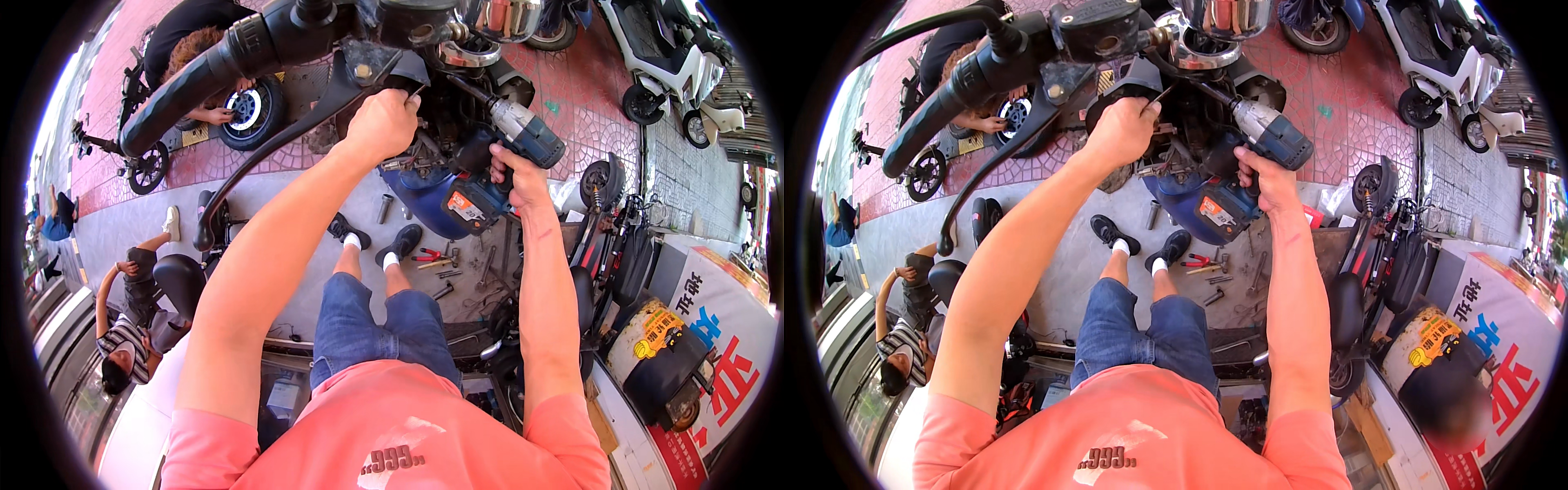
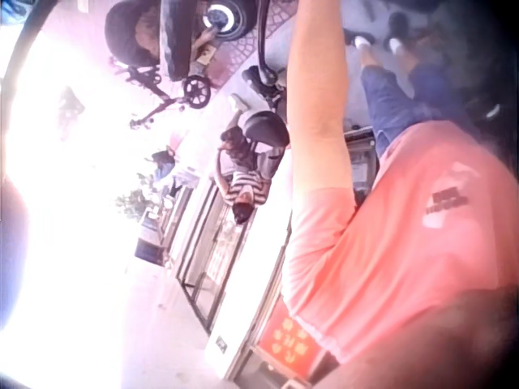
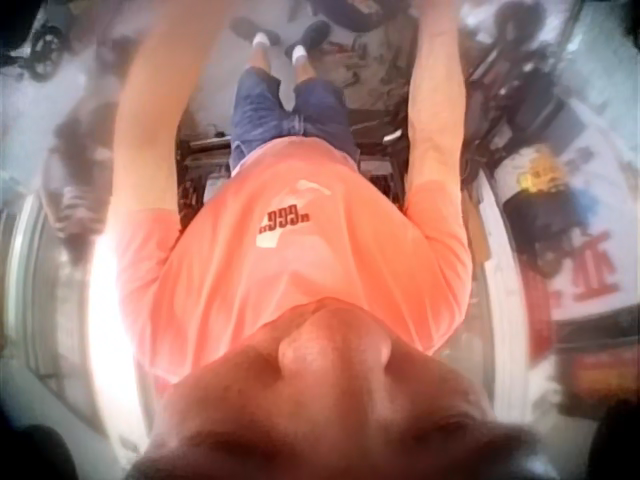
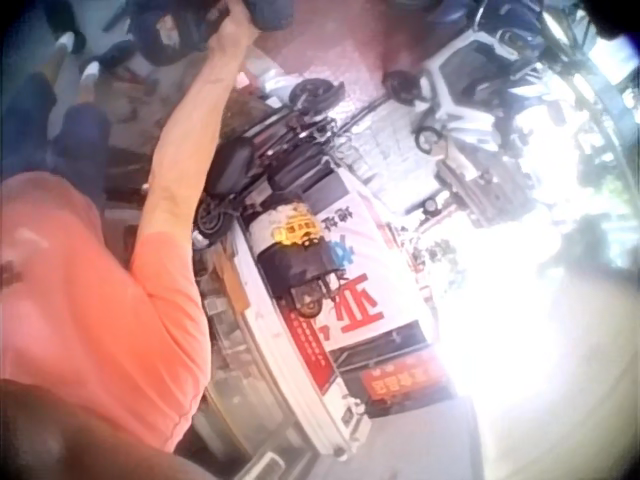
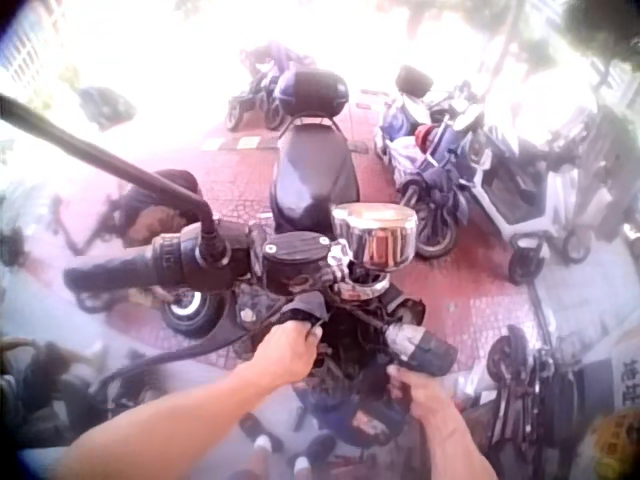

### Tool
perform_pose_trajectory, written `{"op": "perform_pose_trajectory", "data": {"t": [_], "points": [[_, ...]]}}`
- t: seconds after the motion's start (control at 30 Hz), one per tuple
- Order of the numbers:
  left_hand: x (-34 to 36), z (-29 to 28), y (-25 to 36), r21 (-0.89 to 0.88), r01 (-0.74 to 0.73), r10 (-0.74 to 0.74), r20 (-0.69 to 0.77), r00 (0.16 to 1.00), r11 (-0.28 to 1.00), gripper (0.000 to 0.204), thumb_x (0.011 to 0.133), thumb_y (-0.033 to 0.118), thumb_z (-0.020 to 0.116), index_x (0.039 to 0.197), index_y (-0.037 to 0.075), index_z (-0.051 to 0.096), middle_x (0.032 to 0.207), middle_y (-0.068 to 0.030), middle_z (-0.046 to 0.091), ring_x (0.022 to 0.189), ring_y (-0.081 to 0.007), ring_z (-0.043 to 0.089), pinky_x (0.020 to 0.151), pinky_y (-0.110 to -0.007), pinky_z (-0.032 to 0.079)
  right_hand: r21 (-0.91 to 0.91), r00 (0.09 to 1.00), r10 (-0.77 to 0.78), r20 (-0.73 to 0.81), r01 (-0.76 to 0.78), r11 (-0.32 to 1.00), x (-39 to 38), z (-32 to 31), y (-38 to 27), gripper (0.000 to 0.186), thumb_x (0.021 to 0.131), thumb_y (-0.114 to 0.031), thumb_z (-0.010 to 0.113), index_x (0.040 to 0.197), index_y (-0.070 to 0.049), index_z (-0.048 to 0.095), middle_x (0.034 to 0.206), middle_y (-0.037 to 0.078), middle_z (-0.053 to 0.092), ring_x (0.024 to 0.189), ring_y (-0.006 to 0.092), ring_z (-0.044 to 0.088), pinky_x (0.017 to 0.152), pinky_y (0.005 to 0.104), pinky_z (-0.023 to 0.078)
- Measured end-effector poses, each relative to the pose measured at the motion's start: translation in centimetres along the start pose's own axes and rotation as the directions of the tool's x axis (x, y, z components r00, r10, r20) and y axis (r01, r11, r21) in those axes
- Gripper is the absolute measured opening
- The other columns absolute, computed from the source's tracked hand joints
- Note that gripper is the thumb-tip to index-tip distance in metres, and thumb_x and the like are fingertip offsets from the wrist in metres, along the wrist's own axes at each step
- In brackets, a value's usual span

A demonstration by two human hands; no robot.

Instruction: The person disassembles the front fairing of a motorcycle, receives a package, and then installs a wheel onto the front forks by hand and with a tool.

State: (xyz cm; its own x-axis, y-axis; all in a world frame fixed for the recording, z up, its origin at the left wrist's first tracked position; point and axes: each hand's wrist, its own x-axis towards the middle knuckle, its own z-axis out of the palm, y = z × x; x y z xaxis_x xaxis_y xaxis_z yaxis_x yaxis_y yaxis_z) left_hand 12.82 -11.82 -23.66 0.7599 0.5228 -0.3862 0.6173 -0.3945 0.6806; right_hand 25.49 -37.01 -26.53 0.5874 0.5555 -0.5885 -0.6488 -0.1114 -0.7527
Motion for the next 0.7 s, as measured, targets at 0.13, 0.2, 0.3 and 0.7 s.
{"op": "perform_pose_trajectory", "data": {"t": [0.13, 0.2, 0.3, 0.7], "points": [[0.2, -0.4, 0.3, -0.014, -0.018, 0.018, -0.019, 1.000, 1.000, 0.039, 0.104, 0.034, 0.055, 0.102, -0.001, 0.072, 0.104, -0.0315, 0.071, 0.105, -0.0522, 0.065, 0.093, -0.055, 0.052, 0.032, 1.000, 0.008, -0.018, -0.007, 0.999, 0.6, 0.4, -0.3, 0.015, 0.089, -0.005, 0.078, 0.093, -0.005, 0.064, 0.067, 0.001, 0.055, 0.053, 0.0125, 0.049, 0.052, 0.0297, 0.040], [0.2, -0.9, 0.9, 0.004, -0.013, 0.013, 0.005, 1.000, 1.000, 0.039, 0.104, 0.034, 0.055, 0.103, -0.002, 0.072, 0.104, -0.0314, 0.071, 0.106, -0.0519, 0.065, 0.093, -0.055, 0.052, 0.021, 1.000, 0.010, -0.027, -0.009, 1.000, 0.7, 0.4, -0.5, 0.014, 0.090, -0.004, 0.077, 0.093, -0.006, 0.064, 0.067, 0.001, 0.055, 0.053, 0.0123, 0.049, 0.052, 0.0291, 0.040], [0.2, -1.2, 1.1, 0.002, 0.009, -0.009, -0.005, 1.000, 1.000, 0.039, 0.104, 0.034, 0.055, 0.103, -0.002, 0.072, 0.105, -0.0313, 0.071, 0.106, -0.0516, 0.066, 0.093, -0.054, 0.052, 0.010, 1.000, -0.002, -0.017, 0.003, 1.000, 0.8, 0.5, -0.9, 0.014, 0.090, -0.005, 0.077, 0.093, -0.006, 0.063, 0.066, 0.002, 0.054, 0.053, 0.0124, 0.049, 0.052, 0.0294, 0.040], [-0.1, -0.6, 1.1, 0.003, 0.038, -0.038, -0.040, 0.999, 0.999, 0.038, 0.104, 0.034, 0.055, 0.106, 0.000, 0.073, 0.107, -0.0297, 0.072, 0.107, -0.0505, 0.066, 0.094, -0.054, 0.052, 0.023, 1.000, 0.006, -0.007, -0.006, 1.000, 0.7, 0.4, -0.6, 0.015, 0.089, -0.004, 0.077, 0.091, -0.006, 0.063, 0.066, 0.001, 0.054, 0.053, 0.0120, 0.049, 0.052, 0.0295, 0.040]]}}
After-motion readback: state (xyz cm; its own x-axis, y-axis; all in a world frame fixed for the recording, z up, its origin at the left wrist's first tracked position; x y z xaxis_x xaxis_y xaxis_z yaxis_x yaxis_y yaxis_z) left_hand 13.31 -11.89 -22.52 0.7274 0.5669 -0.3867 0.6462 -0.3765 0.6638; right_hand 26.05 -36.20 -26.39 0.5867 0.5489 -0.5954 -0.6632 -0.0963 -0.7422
